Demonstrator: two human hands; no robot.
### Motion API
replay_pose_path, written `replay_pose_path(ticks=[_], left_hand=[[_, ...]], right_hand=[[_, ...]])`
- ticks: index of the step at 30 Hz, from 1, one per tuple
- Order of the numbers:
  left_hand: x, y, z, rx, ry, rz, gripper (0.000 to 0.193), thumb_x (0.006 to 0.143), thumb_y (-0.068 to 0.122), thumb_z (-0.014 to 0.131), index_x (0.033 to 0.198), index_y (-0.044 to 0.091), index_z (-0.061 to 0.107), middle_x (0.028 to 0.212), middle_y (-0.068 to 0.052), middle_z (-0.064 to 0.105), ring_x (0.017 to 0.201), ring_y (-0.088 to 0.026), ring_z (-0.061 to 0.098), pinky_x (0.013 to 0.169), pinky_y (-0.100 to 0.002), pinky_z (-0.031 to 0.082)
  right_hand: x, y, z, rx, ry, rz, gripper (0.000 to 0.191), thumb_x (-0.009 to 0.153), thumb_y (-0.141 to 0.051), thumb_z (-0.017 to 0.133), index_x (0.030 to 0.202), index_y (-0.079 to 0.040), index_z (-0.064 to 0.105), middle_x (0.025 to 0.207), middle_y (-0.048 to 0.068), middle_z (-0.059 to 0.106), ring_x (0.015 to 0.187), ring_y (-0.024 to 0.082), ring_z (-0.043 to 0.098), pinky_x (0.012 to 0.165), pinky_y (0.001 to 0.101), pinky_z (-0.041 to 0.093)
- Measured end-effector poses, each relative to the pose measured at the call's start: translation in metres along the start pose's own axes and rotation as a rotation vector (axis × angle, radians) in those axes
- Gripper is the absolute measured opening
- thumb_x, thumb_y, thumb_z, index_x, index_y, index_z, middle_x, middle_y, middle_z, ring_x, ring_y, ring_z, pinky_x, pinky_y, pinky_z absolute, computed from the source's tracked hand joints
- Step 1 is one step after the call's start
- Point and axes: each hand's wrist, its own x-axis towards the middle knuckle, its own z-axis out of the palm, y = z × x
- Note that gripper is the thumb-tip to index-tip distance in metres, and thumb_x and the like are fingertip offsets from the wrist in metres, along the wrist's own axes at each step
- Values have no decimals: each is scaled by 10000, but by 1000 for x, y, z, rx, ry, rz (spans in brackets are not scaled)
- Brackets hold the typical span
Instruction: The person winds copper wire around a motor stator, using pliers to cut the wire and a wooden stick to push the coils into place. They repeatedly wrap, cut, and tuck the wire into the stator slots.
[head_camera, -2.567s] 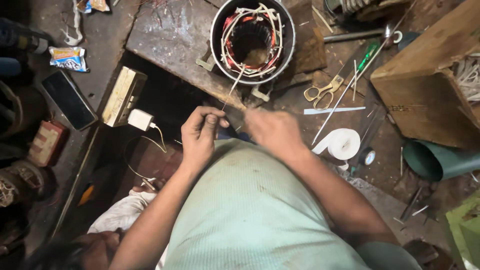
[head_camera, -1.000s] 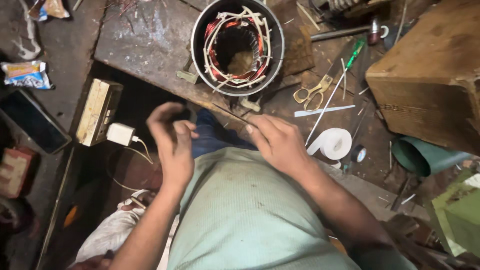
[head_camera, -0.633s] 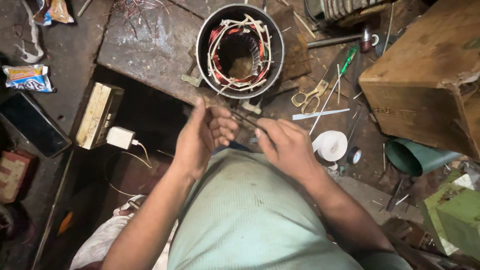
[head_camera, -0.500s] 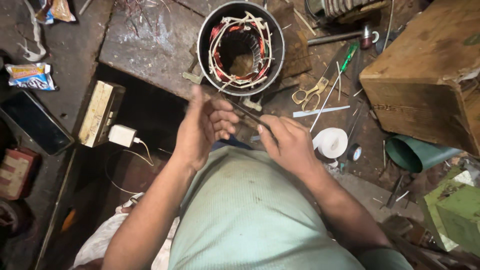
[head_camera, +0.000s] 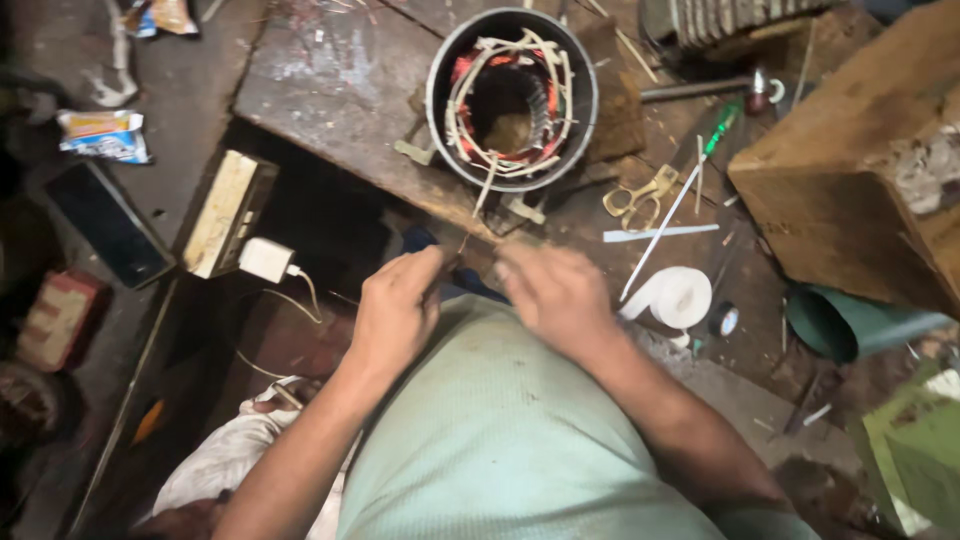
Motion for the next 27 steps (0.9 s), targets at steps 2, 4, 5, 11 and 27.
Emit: replay_pose_path(ticks=[2, 4, 5, 11, 27], left_hand=[[0, -6, -5, 10, 14, 44, 360, 734, -130, 603, 1051, 35, 648, 884, -148, 690, 827, -343, 687, 733, -417, 549], [-1, -11, -9, 31, 14, 75, 330, 751, -108, 612, 1041, 47, 641, 880, -141, 688, 829, -350, 681, 736, -426, 546], [-1, -13, -10, 48, 13, 81, 303, 766, -92, 620, 1031, 54, 637, 871, -139, 684, 829, -352, 676, 735, -430, 542], [-6, -22, -7, 195, 0, 85, 236, 758, -40, 641, 973, 48, 599, 788, -143, 639, 794, -352, 639, 718, -453, 520], [-16, -9, -6, 325, 0, 86, 137, 814, 20, 672, 938, 70, 646, 741, -106, 655, 714, -301, 595, 681, -435, 474]], right_hand=[[4, 2, 10, -71, -29, -35, 226, 919, -150, 746, 1128, -81, 695, 942, 128, 744, 845, 312, 734, 759, 421, 580], [7, 6, 17, -188, -29, 63, 249, 894, -157, 761, 1136, -99, 737, 886, 121, 748, 774, 327, 720, 708, 441, 567], [7, 7, 19, -141, -48, 40, 251, 900, -155, 749, 1142, -93, 733, 880, 125, 744, 757, 326, 718, 697, 437, 570], [4, 17, 25, -13, -70, -4, 188, 951, -183, 736, 1123, -111, 719, 864, 139, 725, 706, 316, 714, 644, 420, 570], [-1, 30, 34, -40, -154, -43, 132, 936, -180, 690, 1058, -131, 708, 853, 105, 740, 699, 317, 712, 607, 435, 559]])
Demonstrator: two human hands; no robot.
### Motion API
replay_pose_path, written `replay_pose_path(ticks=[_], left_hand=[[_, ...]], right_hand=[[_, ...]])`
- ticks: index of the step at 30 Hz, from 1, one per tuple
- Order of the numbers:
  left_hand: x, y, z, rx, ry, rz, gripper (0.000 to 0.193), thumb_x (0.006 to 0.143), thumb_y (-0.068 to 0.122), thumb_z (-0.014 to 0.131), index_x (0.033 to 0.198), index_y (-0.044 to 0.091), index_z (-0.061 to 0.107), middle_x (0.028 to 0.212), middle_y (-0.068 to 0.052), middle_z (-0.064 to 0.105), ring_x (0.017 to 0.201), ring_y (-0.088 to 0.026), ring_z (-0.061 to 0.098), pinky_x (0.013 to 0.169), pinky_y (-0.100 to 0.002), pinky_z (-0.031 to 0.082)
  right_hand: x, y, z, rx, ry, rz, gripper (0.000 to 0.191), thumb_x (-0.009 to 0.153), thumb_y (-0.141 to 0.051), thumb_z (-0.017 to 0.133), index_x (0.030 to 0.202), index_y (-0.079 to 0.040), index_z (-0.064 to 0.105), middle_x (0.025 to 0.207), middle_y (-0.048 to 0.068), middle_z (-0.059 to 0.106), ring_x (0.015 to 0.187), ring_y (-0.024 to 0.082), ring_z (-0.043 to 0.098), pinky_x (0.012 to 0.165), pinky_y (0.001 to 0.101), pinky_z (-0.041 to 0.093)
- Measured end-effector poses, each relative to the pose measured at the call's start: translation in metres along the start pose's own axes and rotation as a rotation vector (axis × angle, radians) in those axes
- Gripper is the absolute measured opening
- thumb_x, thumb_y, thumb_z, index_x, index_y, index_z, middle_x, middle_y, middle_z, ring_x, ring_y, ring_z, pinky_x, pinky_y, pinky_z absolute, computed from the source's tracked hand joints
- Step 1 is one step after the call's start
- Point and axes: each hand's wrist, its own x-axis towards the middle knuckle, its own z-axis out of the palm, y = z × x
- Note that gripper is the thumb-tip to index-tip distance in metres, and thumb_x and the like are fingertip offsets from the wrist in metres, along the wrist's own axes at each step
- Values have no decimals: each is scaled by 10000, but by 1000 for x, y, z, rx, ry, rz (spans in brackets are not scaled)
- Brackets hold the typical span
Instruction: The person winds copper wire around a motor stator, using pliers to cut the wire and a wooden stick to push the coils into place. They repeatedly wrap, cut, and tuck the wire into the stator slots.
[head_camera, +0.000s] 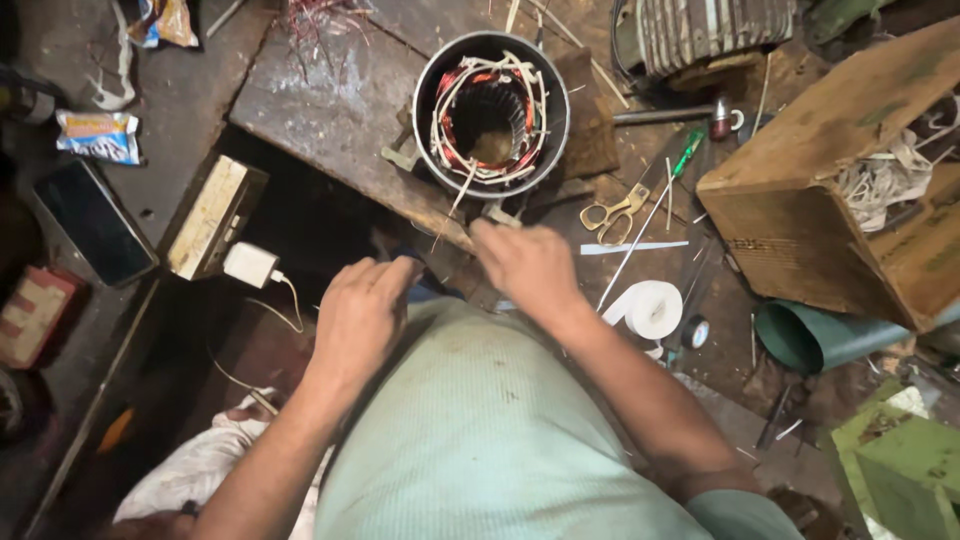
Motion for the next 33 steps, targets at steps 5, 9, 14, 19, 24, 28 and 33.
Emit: replay_pose_path(ticks=[5, 9, 14, 19, 24, 28, 33], left_hand=[[4, -4, 15, -9, -136, -122, 128, 843, 63, 668, 967, 54, 639, 754, -140, 661, 742, -338, 636, 680, -447, 487], [16, -4, 26, -1188, -381, -794, 210, 836, 51, 658, 1045, 53, 639, 822, -141, 683, 769, -338, 660, 685, -444, 509], [0, -3, 10, -366, -25, -288, 315, 827, 37, 645, 1141, 51, 639, 907, -142, 712, 803, -338, 690, 691, -439, 535], [-6, -6, 2, 129, -24, 26, 387, 804, 25, 632, 1191, 40, 632, 947, -143, 718, 820, -340, 703, 708, -439, 553], [-6, -5, 5, 111, -75, -55, 253, 800, 30, 624, 1053, 40, 606, 851, -142, 682, 829, -357, 688, 730, -458, 542], [-6, -5, 7, 69, 18, 6, 218, 822, 1, 584, 1039, 14, 579, 853, -159, 662, 843, -362, 678, 752, -454, 537], [-9, -8, 7, 100, 39, -1, 141, 850, 5, 575, 989, 30, 577, 845, -163, 659, 843, -356, 674, 751, -449, 528]], right_hand=[[1, -12, -14, 93, -73, 61, 177, 946, -237, 704, 1101, -151, 713, 806, 125, 725, 697, 335, 714, 596, 428, 558], [9, -13, -43, 72, 93, 169, 227, 1004, -215, 676, 1214, -129, 662, 820, 124, 716, 713, 327, 713, 605, 426, 551], [8, -28, -38, -92, 140, 35, 269, 981, -202, 692, 1234, -123, 648, 783, 103, 680, 679, 329, 676, 605, 461, 520], [9, -29, -18, -184, 57, 61, 287, 888, -193, 728, 1169, -152, 684, 741, 87, 691, 620, 328, 668, 546, 461, 513], [9, -18, -16, 10, 11, -17, 230, 935, -205, 704, 1155, -144, 675, 797, 111, 710, 625, 329, 671, 554, 441, 538], [9, -17, -9, -245, -29, 52, 100, 947, -215, 699, 990, -139, 649, 697, 98, 680, 624, 359, 655, 576, 490, 508], [11, -12, 0, -57, 22, 40, 108, 978, -230, 691, 985, -130, 649, 710, 126, 674, 645, 359, 669, 545, 476, 505]])
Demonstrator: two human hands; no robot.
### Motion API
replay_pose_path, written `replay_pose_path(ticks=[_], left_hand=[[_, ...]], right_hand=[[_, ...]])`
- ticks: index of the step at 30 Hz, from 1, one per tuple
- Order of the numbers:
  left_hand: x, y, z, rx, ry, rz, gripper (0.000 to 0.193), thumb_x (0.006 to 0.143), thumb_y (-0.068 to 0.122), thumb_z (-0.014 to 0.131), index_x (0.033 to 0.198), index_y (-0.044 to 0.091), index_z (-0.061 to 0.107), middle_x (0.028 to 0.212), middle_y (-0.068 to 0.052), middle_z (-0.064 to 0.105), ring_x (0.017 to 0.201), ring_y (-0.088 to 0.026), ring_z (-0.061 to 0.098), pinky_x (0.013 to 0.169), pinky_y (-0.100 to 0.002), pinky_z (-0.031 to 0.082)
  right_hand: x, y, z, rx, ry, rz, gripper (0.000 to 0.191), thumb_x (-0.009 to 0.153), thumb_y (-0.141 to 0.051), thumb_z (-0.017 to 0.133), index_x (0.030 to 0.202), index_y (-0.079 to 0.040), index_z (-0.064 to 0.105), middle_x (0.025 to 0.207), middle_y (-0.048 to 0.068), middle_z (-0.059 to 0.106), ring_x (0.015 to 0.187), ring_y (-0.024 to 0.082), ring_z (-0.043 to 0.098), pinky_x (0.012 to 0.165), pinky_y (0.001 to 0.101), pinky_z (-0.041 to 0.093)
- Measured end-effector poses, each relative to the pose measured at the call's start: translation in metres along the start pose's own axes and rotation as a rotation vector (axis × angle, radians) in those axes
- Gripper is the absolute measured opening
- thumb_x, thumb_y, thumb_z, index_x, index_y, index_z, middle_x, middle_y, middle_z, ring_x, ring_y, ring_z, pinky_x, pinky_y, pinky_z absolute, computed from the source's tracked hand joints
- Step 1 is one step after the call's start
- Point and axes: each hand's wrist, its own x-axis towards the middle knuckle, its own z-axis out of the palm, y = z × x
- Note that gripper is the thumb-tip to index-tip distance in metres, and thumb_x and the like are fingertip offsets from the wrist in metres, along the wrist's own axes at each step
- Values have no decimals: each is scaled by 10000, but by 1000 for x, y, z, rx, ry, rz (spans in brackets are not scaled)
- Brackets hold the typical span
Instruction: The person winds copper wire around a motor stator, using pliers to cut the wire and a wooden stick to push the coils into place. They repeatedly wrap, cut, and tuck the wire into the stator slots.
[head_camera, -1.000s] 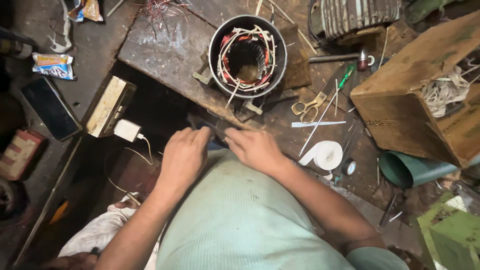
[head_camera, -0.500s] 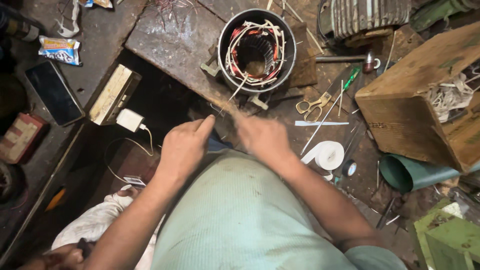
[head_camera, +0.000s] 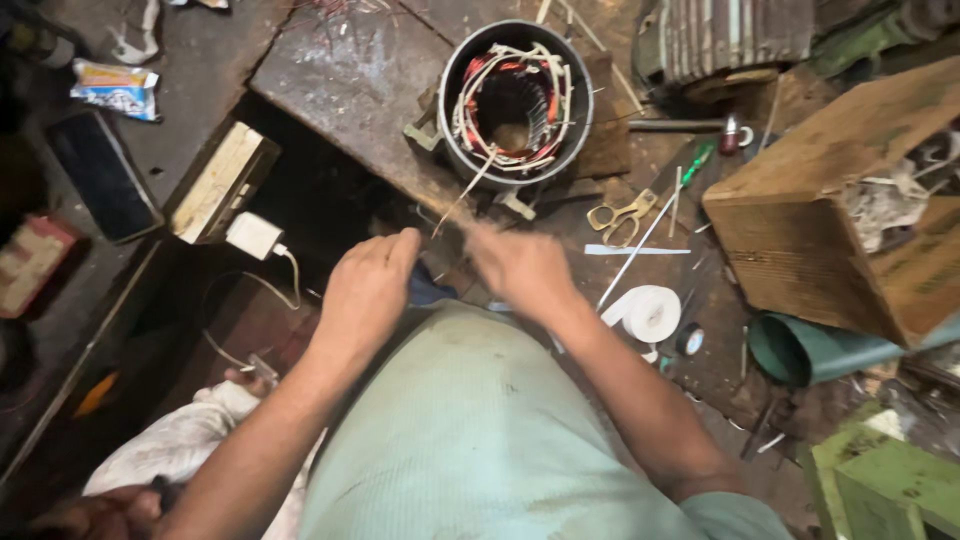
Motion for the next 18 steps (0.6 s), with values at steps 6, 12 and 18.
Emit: replay_pose_path(ticks=[6, 12, 18], left_hand=[[6, 5, 16, 7, -120, -98, 130, 811, 50, 626, 923, 29, 565, 741, -149, 661, 746, -352, 681, 673, -462, 525], [13, 9, 21, -1200, -83, -785, 153, 931, 115, 589, 1063, 68, 530, 833, -99, 764, 729, -309, 707, 583, -384, 535], [6, 3, -1, 13, 4, -28, 233, 811, 32, 598, 1043, 62, 598, 762, -127, 677, 709, -339, 700, 564, -452, 528]], right_hand=[[-9, -9, -5, 38, -61, -105, 179, 956, -233, 679, 1092, -117, 666, 844, 138, 718, 681, 350, 684, 579, 456, 535], [-12, -13, -18, -51, 60, -83, 228, 1007, -183, 665, 1213, -85, 651, 799, 127, 694, 616, 326, 666, 551, 452, 527], [0, -12, -13, -182, -16, -32, 107, 962, -185, 666, 1038, -112, 646, 721, 102, 690, 564, 354, 655, 473, 483, 489]])
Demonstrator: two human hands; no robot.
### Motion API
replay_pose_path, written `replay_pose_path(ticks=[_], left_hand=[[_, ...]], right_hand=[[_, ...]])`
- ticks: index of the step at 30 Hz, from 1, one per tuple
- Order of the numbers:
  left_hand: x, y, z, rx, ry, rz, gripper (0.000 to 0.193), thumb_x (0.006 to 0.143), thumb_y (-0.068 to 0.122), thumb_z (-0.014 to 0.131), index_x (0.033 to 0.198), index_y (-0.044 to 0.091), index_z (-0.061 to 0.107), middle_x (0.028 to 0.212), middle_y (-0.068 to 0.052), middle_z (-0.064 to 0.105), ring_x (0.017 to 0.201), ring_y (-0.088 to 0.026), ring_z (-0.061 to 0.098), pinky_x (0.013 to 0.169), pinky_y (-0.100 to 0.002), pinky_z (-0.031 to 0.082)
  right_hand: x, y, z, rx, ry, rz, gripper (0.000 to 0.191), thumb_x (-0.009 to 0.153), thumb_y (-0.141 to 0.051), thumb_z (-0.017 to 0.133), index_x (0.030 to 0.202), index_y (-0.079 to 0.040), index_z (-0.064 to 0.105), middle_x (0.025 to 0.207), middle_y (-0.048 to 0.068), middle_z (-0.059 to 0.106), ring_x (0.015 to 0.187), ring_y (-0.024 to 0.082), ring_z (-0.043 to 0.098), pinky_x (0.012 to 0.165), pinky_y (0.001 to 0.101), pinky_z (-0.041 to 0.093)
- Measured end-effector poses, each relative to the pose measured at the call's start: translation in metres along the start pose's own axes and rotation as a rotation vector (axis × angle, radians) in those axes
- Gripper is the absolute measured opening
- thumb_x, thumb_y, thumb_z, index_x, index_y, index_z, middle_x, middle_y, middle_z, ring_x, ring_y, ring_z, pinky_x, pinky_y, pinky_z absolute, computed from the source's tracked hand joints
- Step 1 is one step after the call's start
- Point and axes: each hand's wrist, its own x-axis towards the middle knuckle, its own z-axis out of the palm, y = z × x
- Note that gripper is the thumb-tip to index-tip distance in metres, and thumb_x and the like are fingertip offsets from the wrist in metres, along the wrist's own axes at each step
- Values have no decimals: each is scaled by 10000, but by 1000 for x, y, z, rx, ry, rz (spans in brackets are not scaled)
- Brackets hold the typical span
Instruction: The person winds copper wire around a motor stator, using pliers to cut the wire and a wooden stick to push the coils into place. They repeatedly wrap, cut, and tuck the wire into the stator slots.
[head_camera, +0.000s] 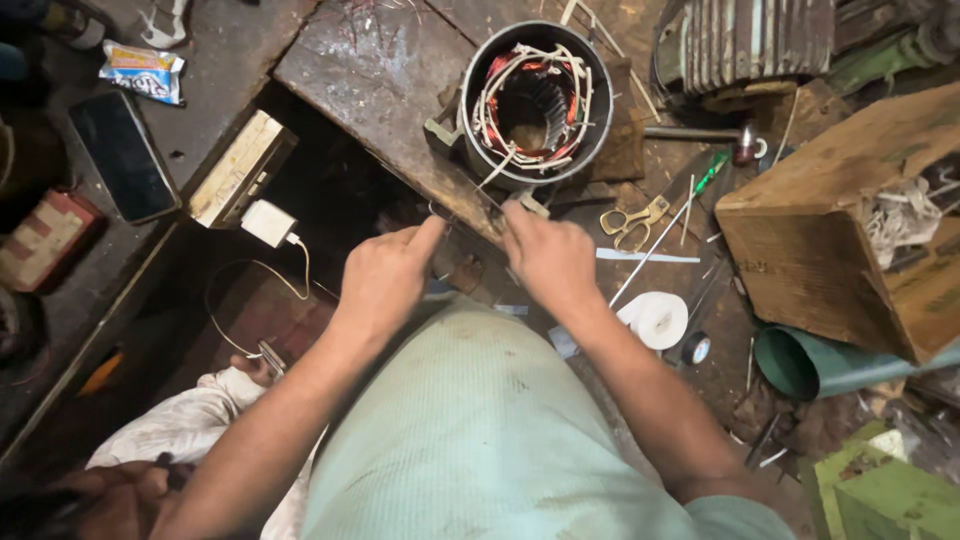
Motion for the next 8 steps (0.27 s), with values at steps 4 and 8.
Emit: replay_pose_path(ticks=[4, 8], left_hand=[[-5, -3, 6, 8, -22, -39, 142, 847, 37, 579, 987, 45, 551, 780, -136, 667, 760, -343, 693, 638, -455, 532], [-8, -7, 14, 46, -14, -14, 126, 869, 37, 586, 979, 54, 526, 798, -143, 658, 797, -338, 690, 724, -445, 540]], right_hand=[[-11, -10, 10, 186, -34, -60, 91, 941, -213, 674, 988, -141, 645, 685, 121, 669, 570, 372, 648, 488, 488, 502], [3, 15, 24, 49, -19, 61, 102, 984, -246, 679, 960, -155, 639, 688, 113, 684, 614, 347, 685, 557, 481, 526]])
